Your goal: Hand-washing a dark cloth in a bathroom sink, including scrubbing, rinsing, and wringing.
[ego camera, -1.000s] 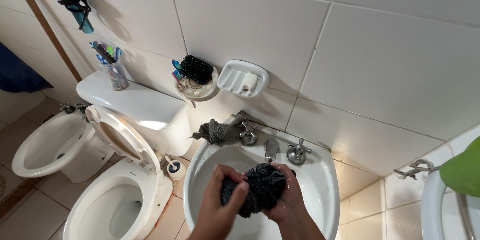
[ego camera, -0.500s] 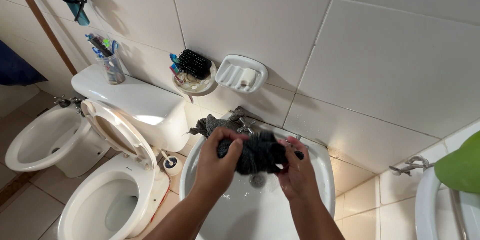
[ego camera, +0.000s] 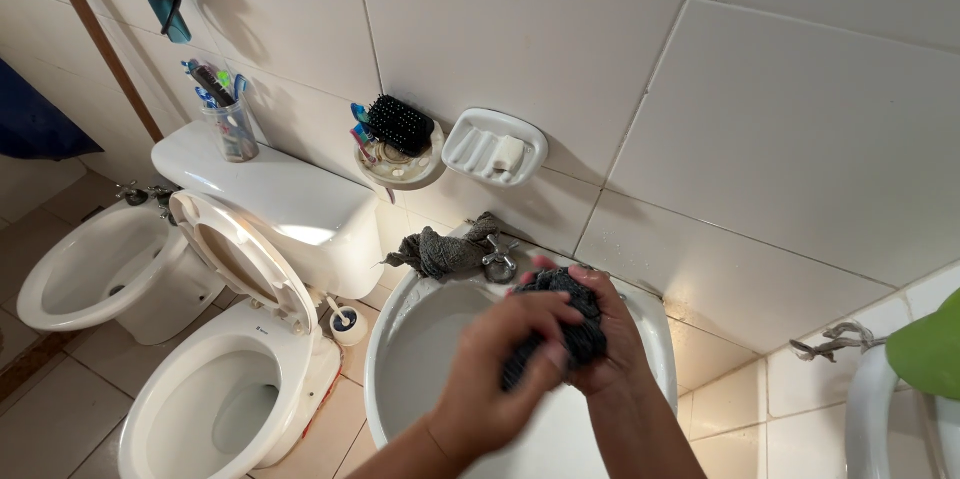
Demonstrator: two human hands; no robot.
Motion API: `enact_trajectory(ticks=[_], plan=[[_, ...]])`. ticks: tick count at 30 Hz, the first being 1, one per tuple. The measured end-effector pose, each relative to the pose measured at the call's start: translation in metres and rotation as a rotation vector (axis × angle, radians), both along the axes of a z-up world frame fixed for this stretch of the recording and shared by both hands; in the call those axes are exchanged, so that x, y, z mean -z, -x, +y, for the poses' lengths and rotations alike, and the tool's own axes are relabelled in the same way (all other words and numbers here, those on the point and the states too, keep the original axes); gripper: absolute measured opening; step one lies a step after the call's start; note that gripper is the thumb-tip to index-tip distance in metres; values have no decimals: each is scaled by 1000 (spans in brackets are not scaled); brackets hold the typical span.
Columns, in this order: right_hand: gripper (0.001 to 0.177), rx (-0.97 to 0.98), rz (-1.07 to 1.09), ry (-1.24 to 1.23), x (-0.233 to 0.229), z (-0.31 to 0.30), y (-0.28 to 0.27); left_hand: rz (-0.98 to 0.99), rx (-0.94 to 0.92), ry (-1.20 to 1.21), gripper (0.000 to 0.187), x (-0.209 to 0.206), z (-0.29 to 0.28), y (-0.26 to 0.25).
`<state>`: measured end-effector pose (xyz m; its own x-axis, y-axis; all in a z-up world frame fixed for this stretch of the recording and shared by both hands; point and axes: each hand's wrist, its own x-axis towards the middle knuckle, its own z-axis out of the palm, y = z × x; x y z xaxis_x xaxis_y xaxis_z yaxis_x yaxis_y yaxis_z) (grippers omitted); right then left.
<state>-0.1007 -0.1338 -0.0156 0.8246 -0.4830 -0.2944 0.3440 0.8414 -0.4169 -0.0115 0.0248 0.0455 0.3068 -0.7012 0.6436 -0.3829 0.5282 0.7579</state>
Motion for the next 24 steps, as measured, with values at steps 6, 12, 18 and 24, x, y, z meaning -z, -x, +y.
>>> enact_trajectory(ticks=[6, 12, 18, 24], plan=[[24, 620, 509, 134, -67, 39, -12, 869, -125, -158, 11, 25, -17, -13], [12, 780, 388, 1118, -34, 46, -16, 1274, -221, -260, 11, 62, -33, -37], [7, 814, 340, 1864, -54, 93, -20, 1322, 41, -520, 17, 101, -51, -80], [17, 769, 21, 2251, -36, 108, -34, 1015, 550, -1003, 31, 103, -61, -122]])
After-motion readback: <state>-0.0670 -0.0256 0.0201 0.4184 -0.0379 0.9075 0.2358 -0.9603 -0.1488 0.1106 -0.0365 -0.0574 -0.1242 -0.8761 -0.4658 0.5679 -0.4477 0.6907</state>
